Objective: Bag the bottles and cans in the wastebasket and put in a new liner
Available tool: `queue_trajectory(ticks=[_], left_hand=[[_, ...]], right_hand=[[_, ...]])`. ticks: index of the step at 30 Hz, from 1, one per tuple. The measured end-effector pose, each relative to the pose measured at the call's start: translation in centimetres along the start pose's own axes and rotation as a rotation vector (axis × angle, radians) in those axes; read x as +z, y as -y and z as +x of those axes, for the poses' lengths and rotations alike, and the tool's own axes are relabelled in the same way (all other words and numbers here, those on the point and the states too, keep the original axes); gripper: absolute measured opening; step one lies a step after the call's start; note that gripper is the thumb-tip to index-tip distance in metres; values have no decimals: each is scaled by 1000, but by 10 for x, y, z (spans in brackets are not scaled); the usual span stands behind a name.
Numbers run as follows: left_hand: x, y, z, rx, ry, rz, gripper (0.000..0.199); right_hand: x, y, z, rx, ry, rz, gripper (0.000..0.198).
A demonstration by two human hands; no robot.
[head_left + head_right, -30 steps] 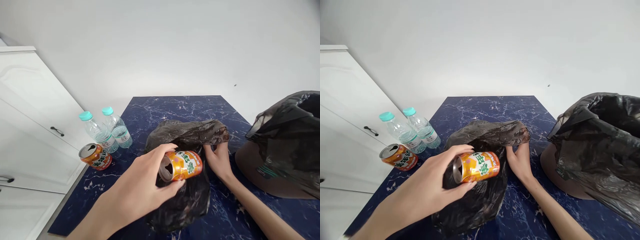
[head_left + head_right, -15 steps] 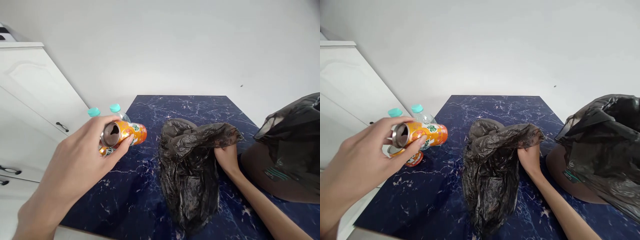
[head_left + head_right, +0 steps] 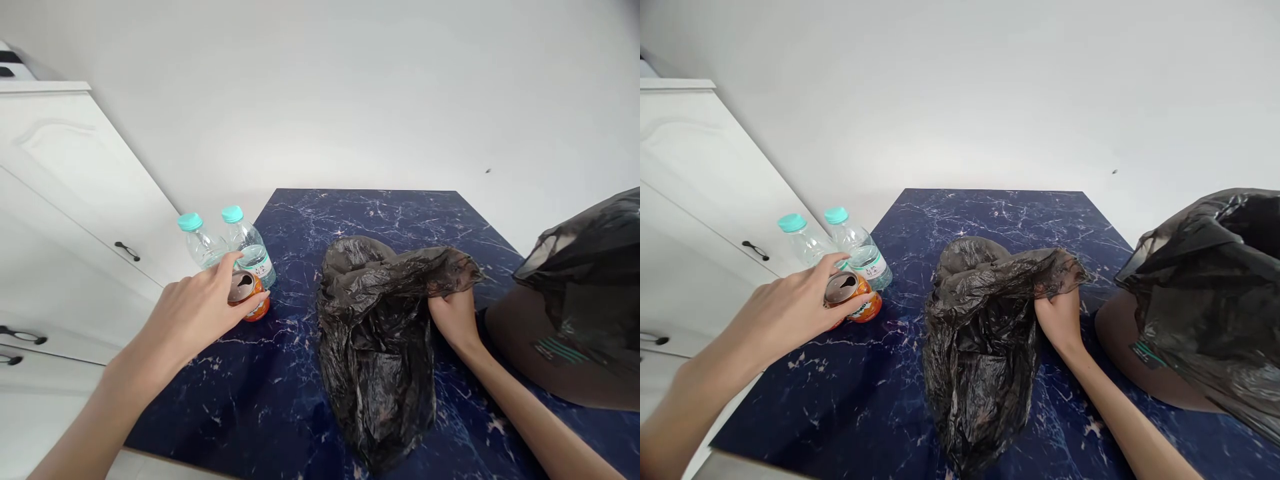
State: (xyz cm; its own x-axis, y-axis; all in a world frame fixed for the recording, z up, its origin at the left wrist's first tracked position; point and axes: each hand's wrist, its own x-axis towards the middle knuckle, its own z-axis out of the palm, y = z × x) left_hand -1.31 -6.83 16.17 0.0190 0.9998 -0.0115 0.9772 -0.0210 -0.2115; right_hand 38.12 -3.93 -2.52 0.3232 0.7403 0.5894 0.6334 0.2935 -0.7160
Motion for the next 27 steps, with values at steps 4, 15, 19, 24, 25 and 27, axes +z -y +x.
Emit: queue_trajectory(ticks=[4, 15, 19, 24, 25, 27], left_hand=[[3, -2, 4, 3, 23, 6, 79], [18, 7, 7, 39, -89, -1, 66], [19, 10, 3, 52, -128, 29, 65], [5, 3, -17, 8, -181, 47, 59], [3, 1, -22, 8, -231, 34, 56], [4, -4, -32, 52, -314, -46, 49]], right_hand=[[1, -2, -1, 13, 2, -7, 38], [1, -1, -2, 13, 12, -14, 41], [0, 2, -2, 23, 9, -22, 41], [-1, 6, -2, 42, 36, -38, 45], [-1, 6, -2, 35, 31, -35, 45], [0, 5, -2, 25, 21, -28, 44]])
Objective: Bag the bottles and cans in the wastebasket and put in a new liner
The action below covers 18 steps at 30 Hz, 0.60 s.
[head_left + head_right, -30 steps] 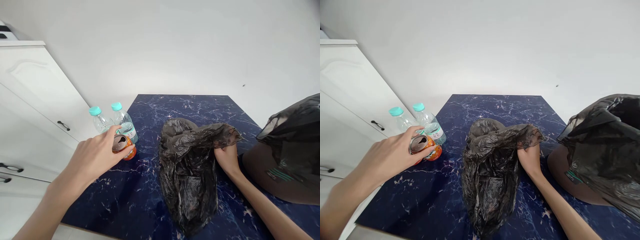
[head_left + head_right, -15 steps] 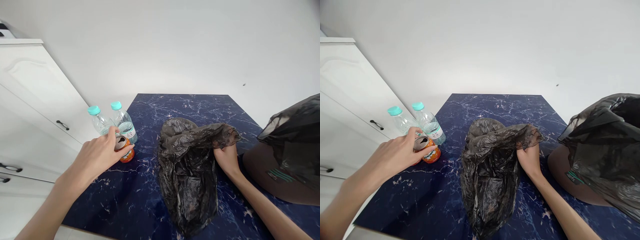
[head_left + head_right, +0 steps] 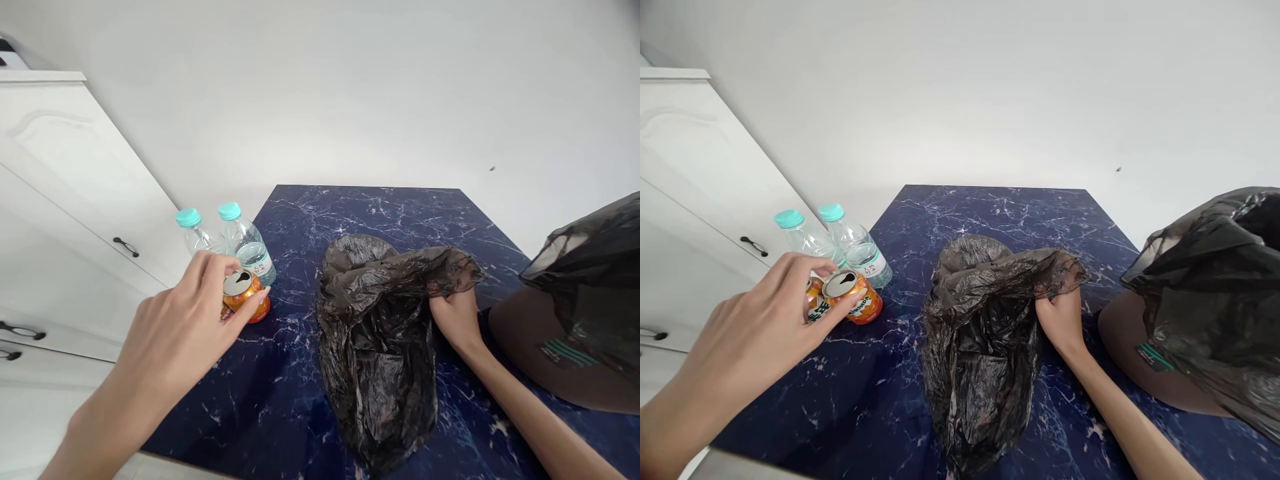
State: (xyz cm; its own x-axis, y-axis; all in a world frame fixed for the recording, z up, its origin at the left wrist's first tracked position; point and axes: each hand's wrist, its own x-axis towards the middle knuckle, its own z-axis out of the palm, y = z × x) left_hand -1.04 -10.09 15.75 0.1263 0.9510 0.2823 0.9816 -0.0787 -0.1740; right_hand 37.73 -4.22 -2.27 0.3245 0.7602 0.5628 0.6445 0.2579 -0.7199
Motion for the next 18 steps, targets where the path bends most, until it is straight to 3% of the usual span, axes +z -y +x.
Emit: queue_trajectory(ticks=[2, 7, 11, 18], left_hand=[[6, -5, -9, 74, 28, -150, 44], [36, -12, -23, 187, 294, -330, 37], [49, -12, -23, 163, 339, -292, 37], [53, -9, -15, 157, 361, -285, 41]], right_hand=[[1, -1, 0, 0, -6, -1, 44], [2, -4, -1, -11, 8, 8, 49], [1, -7, -1, -8, 15, 1, 52], [0, -5, 1, -15, 90, 27, 48]])
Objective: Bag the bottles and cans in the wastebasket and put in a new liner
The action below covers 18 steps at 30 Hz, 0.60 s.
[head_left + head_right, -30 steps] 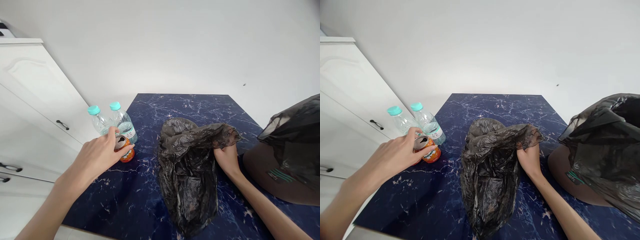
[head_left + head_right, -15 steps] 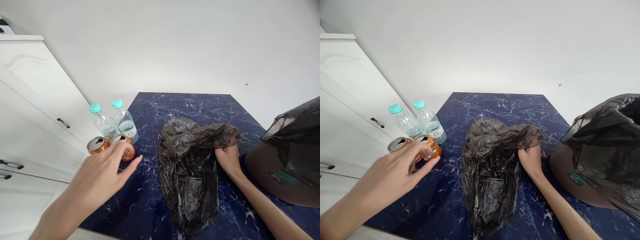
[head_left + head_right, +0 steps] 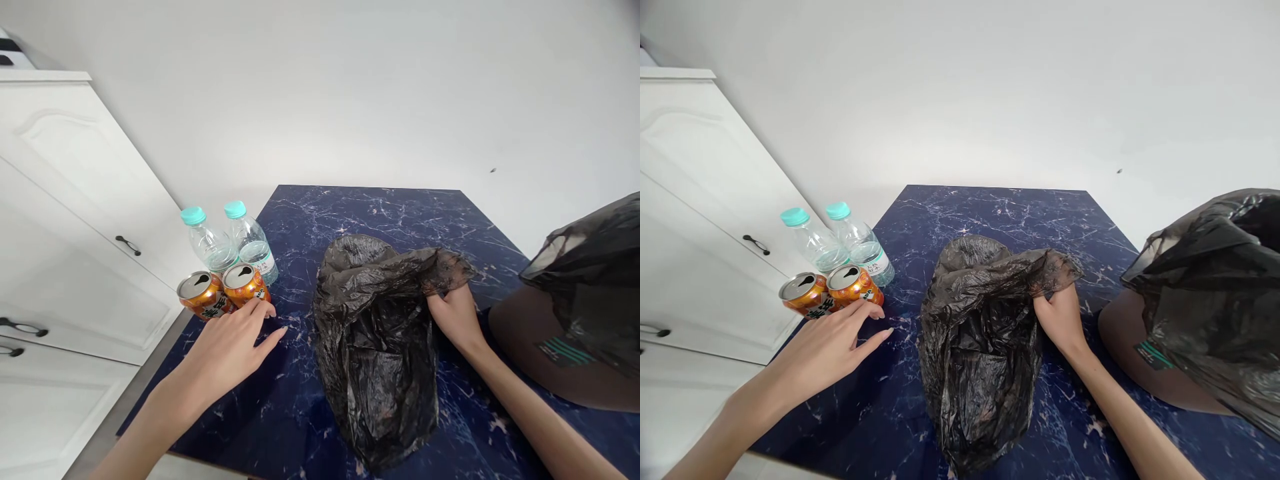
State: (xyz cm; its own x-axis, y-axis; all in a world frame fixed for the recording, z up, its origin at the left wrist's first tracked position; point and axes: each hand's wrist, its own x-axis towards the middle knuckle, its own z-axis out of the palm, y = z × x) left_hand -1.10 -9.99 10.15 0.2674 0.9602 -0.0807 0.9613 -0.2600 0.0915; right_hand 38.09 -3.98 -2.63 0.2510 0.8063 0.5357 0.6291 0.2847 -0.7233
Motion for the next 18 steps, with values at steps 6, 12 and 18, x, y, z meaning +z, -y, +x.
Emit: queue_trajectory(ticks=[6, 12, 18], left_hand=[[-4, 0, 3, -31, 17, -35, 39], [-2, -7, -1, 61, -22, -155, 33], [40, -49, 0, 276, -299, -269, 39]], right_hand=[[-20, 29, -4, 44, 85, -23, 49], [-61, 62, -38, -26, 163, -252, 48], [-87, 94, -69, -206, 100, -421, 38]])
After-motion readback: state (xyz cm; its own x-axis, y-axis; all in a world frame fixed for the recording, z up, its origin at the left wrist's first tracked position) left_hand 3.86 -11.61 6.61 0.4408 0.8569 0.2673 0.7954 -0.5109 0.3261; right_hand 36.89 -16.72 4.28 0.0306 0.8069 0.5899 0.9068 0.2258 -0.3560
